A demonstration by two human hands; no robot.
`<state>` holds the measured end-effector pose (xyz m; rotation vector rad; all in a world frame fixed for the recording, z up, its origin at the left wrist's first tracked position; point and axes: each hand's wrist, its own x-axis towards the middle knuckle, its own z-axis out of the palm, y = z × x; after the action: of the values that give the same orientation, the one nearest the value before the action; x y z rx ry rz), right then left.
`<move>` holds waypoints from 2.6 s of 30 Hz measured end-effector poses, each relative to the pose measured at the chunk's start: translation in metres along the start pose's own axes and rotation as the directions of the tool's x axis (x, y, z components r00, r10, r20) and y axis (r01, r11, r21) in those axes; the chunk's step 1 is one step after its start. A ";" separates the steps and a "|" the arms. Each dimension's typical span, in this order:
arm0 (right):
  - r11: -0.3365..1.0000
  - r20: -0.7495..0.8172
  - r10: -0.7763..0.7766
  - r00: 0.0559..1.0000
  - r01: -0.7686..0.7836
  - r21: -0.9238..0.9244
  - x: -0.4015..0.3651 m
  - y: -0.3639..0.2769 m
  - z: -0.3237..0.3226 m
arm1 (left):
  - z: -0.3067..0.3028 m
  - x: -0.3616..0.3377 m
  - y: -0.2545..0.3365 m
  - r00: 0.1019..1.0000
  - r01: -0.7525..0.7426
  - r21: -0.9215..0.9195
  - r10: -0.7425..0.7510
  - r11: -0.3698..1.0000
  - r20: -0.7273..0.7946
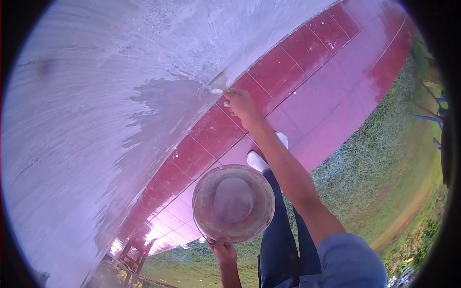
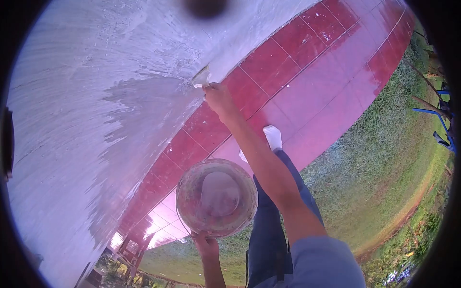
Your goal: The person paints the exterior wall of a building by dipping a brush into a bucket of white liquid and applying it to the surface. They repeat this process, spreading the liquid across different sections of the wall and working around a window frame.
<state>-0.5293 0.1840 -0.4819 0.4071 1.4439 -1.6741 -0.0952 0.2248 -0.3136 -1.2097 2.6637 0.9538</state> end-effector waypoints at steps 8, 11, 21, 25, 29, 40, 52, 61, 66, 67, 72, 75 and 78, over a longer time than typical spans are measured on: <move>0.925 0.154 -0.329 0.932 0.285 0.251 -0.130 -0.072 -0.004 | 0.011 0.008 0.010 0.699 0.484 -0.804 -0.706 0.347 0.116; 0.860 0.207 -0.482 0.852 0.414 0.299 -0.107 -0.051 -0.006 | 0.019 0.006 0.001 0.709 0.443 -0.811 -0.702 0.382 0.057; 0.988 0.102 -0.156 0.982 0.154 0.026 0.122 0.161 -0.062 | 0.032 -0.009 -0.002 0.611 0.480 -0.835 -0.786 0.270 0.097; 0.953 -0.092 -0.069 0.993 0.038 -0.300 0.123 0.153 -0.064 | 0.029 -0.016 -0.008 0.614 0.458 -0.851 -0.783 0.256 0.095; 0.892 -0.063 -0.240 0.969 0.195 -0.408 0.076 0.095 -0.029 | 0.026 -0.026 -0.026 0.632 0.615 -0.728 -0.742 0.304 0.225; 0.761 0.204 -0.613 0.763 0.640 -0.106 -0.105 0.000 0.025 | 0.037 -0.015 -0.014 0.611 0.467 -0.849 -0.784 0.247 0.109; 0.961 -0.242 -0.133 0.961 0.065 -0.270 0.128 0.141 -0.084 | 0.033 -0.028 -0.015 0.572 0.637 -0.736 -0.780 0.228 0.253; 0.921 -0.041 -0.254 0.966 0.228 -0.316 -0.017 -0.018 -0.043 | 0.039 -0.038 -0.020 0.625 0.654 -0.679 -0.744 0.333 0.237; 0.913 0.184 -0.393 0.901 0.406 -0.038 -0.108 -0.076 -0.028 | 0.043 -0.023 0.004 0.665 0.492 -0.790 -0.744 0.366 0.069; 0.880 0.215 -0.473 0.854 0.471 0.065 -0.111 -0.079 -0.026 | 0.044 -0.023 0.005 0.666 0.493 -0.789 -0.743 0.367 0.070; 0.817 0.242 -0.565 0.789 0.576 0.032 -0.019 -0.032 -0.033 | 0.041 -0.057 -0.050 0.992 0.011 0.069 -0.020 0.998 0.123; 0.909 0.199 -0.404 0.893 0.416 -0.018 0.085 0.056 -0.068 | 0.042 -0.031 -0.007 0.731 0.601 -0.649 -0.650 0.467 0.209; 0.927 0.030 -0.210 0.977 0.209 -0.312 0.142 0.115 -0.113 | 0.041 -0.027 0.004 0.648 0.608 -0.734 -0.724 0.302 0.238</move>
<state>-0.5536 0.2376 -0.6885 0.0797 1.7732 -1.5670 -0.0870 0.2675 -0.3371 -2.3338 1.3317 1.8866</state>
